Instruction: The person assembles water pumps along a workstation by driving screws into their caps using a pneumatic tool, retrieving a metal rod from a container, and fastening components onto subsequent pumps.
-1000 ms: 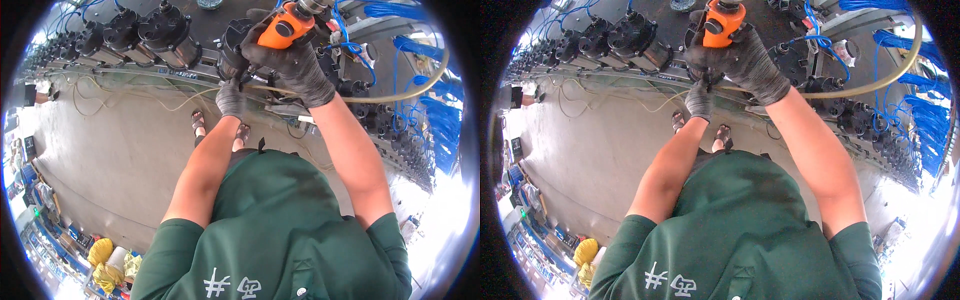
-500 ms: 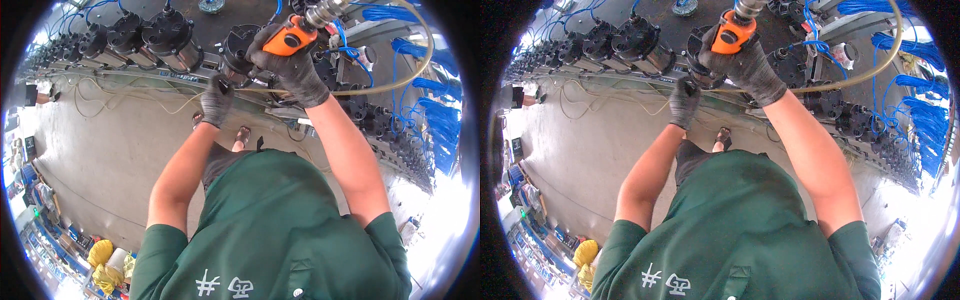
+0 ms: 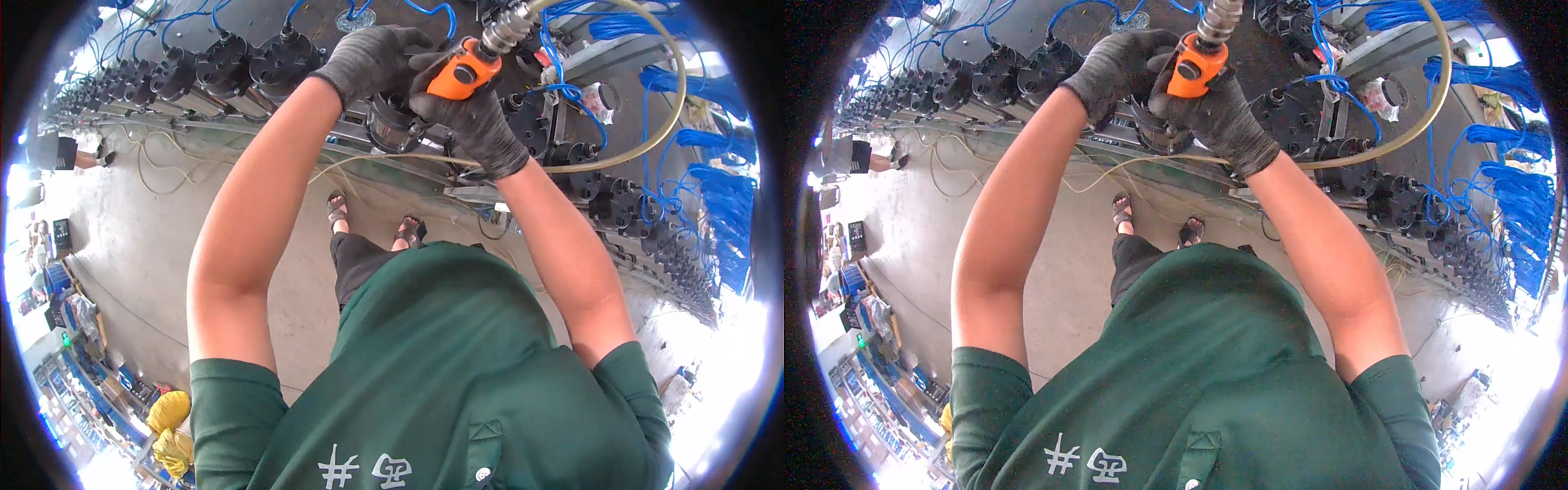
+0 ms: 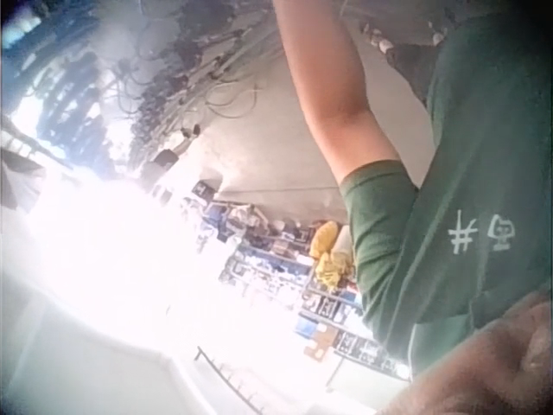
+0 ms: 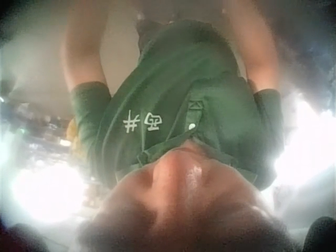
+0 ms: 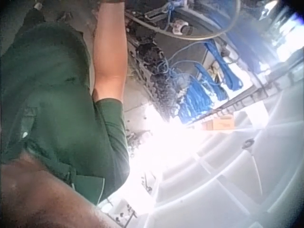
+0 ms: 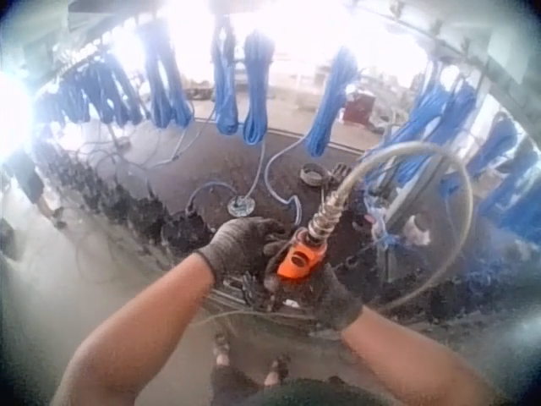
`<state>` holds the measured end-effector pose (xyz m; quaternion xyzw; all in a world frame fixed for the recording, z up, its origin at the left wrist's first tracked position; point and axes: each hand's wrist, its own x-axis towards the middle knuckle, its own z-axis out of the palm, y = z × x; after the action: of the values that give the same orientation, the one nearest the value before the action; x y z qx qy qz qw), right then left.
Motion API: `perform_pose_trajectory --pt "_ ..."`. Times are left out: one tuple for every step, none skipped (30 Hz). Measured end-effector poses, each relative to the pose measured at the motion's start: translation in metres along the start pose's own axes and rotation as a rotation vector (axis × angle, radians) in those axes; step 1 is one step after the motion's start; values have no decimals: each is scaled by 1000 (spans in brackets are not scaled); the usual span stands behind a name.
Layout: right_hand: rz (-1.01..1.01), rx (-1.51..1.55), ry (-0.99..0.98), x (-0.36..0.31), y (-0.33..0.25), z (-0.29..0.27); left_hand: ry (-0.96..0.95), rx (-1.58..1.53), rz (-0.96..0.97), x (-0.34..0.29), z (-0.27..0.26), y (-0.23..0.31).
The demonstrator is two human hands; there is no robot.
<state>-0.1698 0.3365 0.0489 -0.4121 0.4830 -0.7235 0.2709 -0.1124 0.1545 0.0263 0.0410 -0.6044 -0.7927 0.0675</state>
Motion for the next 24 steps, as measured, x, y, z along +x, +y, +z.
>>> perform_pose_trajectory --pt "45 -73 -111 -2 -1 -7 -73 575 122 13 -10 -6" --pt "113 72 -97 -6 5 -4 -108 743 197 22 -17 -16" --pt "135 145 -90 -8 4 1 -135 913 285 33 -24 -29" --pt "159 221 -86 -9 3 7 -143 1074 378 43 -32 -40" --pt "113 67 -122 -8 -1 12 -75 954 440 49 -43 -52" --pt "118 -12 -118 -8 -5 18 -55 911 442 51 -52 -63" --pt "105 -83 -161 -3 -1 19 -23 783 341 53 -60 -72" --pt "92 -152 -209 1 4 21 26 665 249 51 -69 -80" --pt "56 -162 -187 3 9 27 67 604 177 47 -77 -86" --pt "54 -170 -162 5 11 21 84 718 180 47 -60 -73" --pt "175 229 -83 3 11 17 106 838 186 44 -42 -53" --pt "214 329 -62 2 14 13 87 1052 179 39 -28 -36" --pt "249 426 -27 0 16 6 26 1321 183 33 -8 -18" --pt "286 526 3 -2 18 1 -17 1531 193 25 5 1" --pt "255 499 -2 -2 20 1 -30 1614 203 20 12 14" --pt "363 654 -31 2 20 -4 -5 1571 284 18 15 13" --pt "479 814 -37 5 21 -9 -27 1568 213 24 13 9" --pt "602 963 -26 8 22 -15 -47 1564 140 30 10 5" --pt "392 723 -115 6 20 4 58 1305 166 35 -28 -29" --pt "234 328 -183 3 16 11 95 1144 214 39 -47 -53" --pt "78 -69 -185 0 15 14 102 1040 261 43 -57 -63" --pt "74 -72 -181 1 16 12 95 963 284 48 -60 -69" --pt "299 346 -155 4 18 10 99 913 293 51 -64 -73" --pt "252 210 -148 5 21 9 88 850 286 54 -63 -75"
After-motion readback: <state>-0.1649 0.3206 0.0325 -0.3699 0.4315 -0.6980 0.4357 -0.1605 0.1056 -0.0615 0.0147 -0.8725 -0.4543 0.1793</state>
